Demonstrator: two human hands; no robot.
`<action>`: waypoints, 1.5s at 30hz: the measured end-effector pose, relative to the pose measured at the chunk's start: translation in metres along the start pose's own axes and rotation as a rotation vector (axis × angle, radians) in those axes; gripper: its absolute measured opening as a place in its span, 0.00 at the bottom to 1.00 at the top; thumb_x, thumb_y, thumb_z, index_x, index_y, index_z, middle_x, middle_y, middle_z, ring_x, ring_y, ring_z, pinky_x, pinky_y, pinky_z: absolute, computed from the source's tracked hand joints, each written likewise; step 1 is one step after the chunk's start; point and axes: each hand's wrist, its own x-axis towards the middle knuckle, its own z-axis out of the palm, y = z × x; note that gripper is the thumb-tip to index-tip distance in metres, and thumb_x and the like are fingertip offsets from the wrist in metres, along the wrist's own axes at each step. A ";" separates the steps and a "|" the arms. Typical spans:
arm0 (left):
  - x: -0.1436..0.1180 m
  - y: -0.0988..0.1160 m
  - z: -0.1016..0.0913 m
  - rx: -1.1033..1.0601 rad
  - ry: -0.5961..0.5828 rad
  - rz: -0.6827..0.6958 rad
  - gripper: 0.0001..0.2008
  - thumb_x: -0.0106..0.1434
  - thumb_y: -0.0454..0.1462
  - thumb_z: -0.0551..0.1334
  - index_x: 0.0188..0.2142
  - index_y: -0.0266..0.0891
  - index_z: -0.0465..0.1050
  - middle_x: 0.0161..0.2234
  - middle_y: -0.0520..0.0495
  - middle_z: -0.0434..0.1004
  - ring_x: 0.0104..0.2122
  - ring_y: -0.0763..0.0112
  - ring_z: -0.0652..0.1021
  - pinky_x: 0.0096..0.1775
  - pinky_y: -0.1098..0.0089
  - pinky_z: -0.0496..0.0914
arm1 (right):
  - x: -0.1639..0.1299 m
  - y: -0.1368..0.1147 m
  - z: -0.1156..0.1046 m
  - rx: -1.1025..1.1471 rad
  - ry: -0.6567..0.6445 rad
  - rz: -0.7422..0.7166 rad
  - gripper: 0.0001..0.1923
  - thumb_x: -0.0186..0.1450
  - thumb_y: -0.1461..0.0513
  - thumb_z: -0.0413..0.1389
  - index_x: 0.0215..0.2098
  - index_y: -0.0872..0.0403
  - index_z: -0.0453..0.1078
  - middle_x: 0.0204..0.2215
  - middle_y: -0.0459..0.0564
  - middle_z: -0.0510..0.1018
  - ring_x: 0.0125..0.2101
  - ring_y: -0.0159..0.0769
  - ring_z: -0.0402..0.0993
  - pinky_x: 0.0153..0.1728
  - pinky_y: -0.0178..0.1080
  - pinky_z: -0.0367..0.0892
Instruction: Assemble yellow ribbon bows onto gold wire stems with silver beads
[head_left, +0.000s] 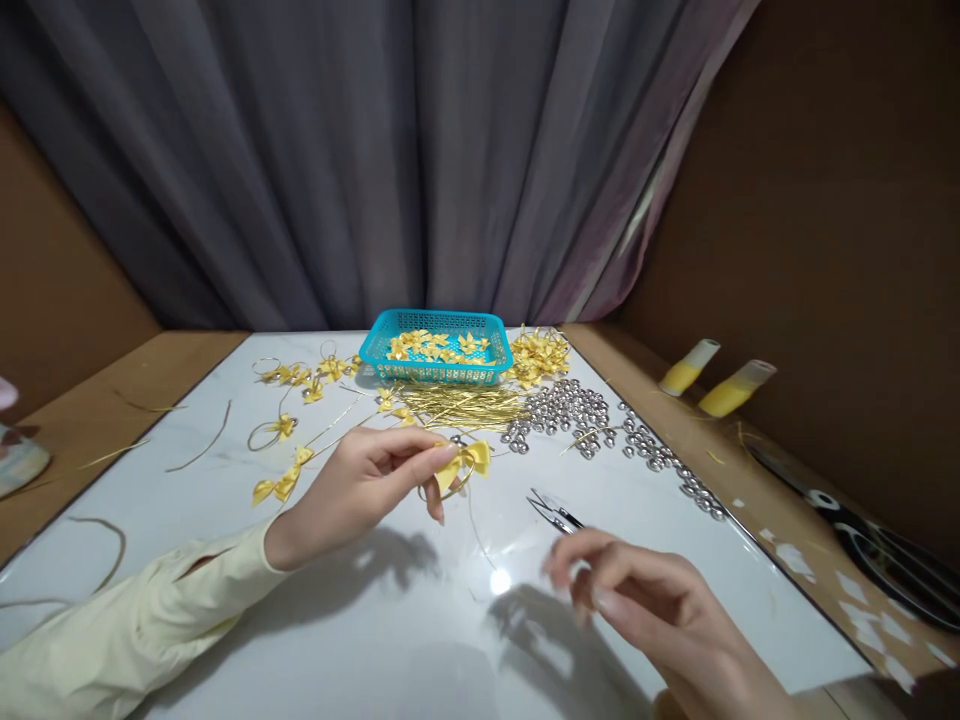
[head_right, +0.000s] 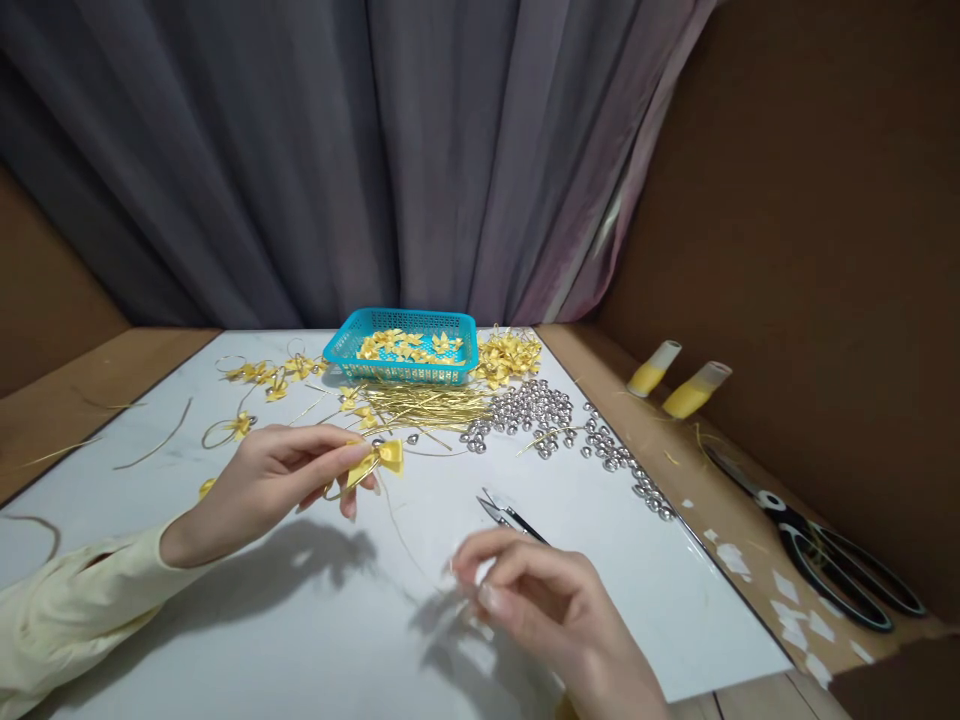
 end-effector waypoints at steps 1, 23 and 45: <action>-0.001 0.000 0.000 -0.016 -0.005 -0.009 0.11 0.63 0.37 0.57 0.28 0.36 0.74 0.18 0.52 0.75 0.18 0.78 0.71 0.19 0.77 0.61 | 0.004 0.001 0.005 -0.074 0.060 -0.051 0.11 0.60 0.57 0.58 0.23 0.54 0.72 0.39 0.54 0.75 0.40 0.38 0.72 0.41 0.39 0.67; 0.002 -0.010 0.006 -0.429 -0.039 -0.182 0.12 0.63 0.40 0.58 0.27 0.35 0.71 0.18 0.53 0.71 0.15 0.82 0.68 0.16 0.81 0.59 | 0.004 0.013 0.051 0.040 0.077 0.052 0.14 0.59 0.54 0.57 0.24 0.56 0.70 0.16 0.47 0.73 0.12 0.23 0.56 0.15 0.31 0.51; -0.003 -0.005 0.016 -0.654 -0.247 -0.403 0.13 0.61 0.40 0.60 0.24 0.33 0.70 0.19 0.52 0.70 0.14 0.83 0.66 0.14 0.83 0.56 | 0.016 -0.001 0.058 -0.462 0.307 -0.195 0.14 0.64 0.59 0.50 0.24 0.56 0.69 0.15 0.44 0.70 0.14 0.25 0.60 0.14 0.29 0.53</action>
